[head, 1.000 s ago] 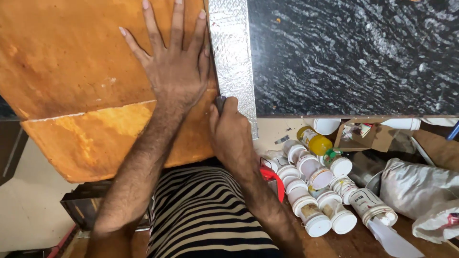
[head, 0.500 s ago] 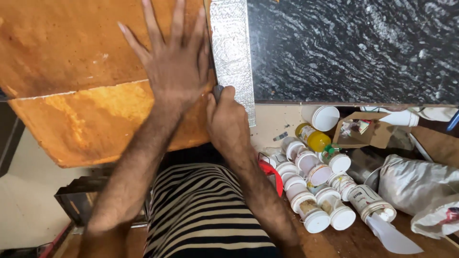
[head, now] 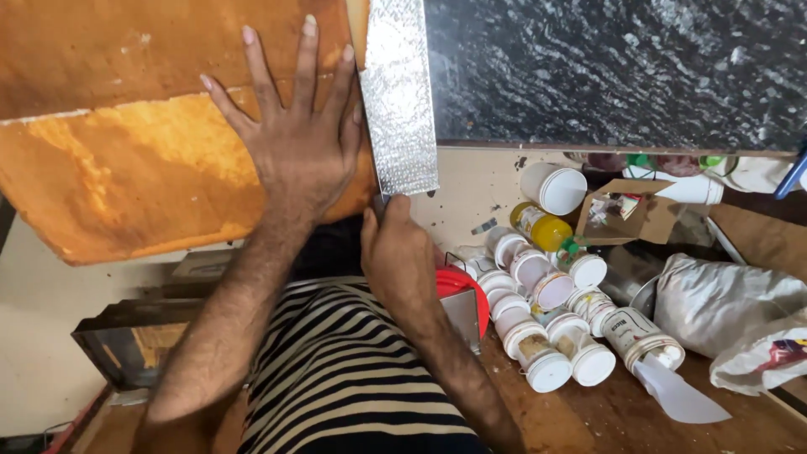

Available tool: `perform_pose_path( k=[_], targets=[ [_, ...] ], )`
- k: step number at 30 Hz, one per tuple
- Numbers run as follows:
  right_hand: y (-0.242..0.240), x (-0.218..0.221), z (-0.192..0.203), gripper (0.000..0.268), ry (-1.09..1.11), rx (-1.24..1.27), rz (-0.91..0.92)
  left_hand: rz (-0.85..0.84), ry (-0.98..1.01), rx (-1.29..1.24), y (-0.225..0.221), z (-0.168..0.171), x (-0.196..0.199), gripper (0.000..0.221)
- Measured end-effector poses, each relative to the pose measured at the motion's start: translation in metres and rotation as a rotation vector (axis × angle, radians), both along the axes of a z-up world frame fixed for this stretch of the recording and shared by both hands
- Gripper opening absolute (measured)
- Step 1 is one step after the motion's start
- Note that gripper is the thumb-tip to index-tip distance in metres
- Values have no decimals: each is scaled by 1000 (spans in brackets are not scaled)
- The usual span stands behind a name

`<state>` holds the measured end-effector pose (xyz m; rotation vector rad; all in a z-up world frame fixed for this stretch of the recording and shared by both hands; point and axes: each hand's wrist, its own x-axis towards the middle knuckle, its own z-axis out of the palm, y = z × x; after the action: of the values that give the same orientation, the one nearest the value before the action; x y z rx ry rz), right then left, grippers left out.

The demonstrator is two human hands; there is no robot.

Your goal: Cutting large cake sheets into uniform rectangles, applying cream, and stacking layers to prepare cake bases.

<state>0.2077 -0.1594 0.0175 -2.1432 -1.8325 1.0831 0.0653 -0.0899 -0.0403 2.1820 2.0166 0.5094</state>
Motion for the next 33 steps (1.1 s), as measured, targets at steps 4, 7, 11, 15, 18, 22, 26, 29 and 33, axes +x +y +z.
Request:
perform_pose_path(
  k=[4, 7, 11, 15, 18, 22, 26, 29, 33],
  targets=[
    [2, -3, -6, 29, 25, 41, -4, -12, 9, -30, -3, -1, 0, 48],
    [-10, 2, -6, 29, 44, 72, -14, -23, 23, -57, 6, 8, 0, 51],
    [-38, 11, -14, 30, 61, 63, 5, 18, -52, -254, 5, 27, 6, 50],
    [-37, 11, -18, 28, 106, 169, 25, 53, -42, -234, -10, 13, 11, 54],
    [-66, 22, -14, 29, 109, 127, 21, 55, -29, -158, -11, 17, 13, 58],
    [-70, 22, -22, 30, 104, 58, 26, 56, -5, -135, -16, 5, 12, 58],
    [-70, 20, -36, 28, 124, 126, 12, 62, -30, -160, -17, 13, 13, 55],
    [-96, 32, -38, 28, 145, 138, 11, 63, -27, -159, -13, 11, 13, 55],
    [-98, 29, -50, 29, 170, 138, 14, 80, -1, -191, -14, 8, 14, 54]
  ],
)
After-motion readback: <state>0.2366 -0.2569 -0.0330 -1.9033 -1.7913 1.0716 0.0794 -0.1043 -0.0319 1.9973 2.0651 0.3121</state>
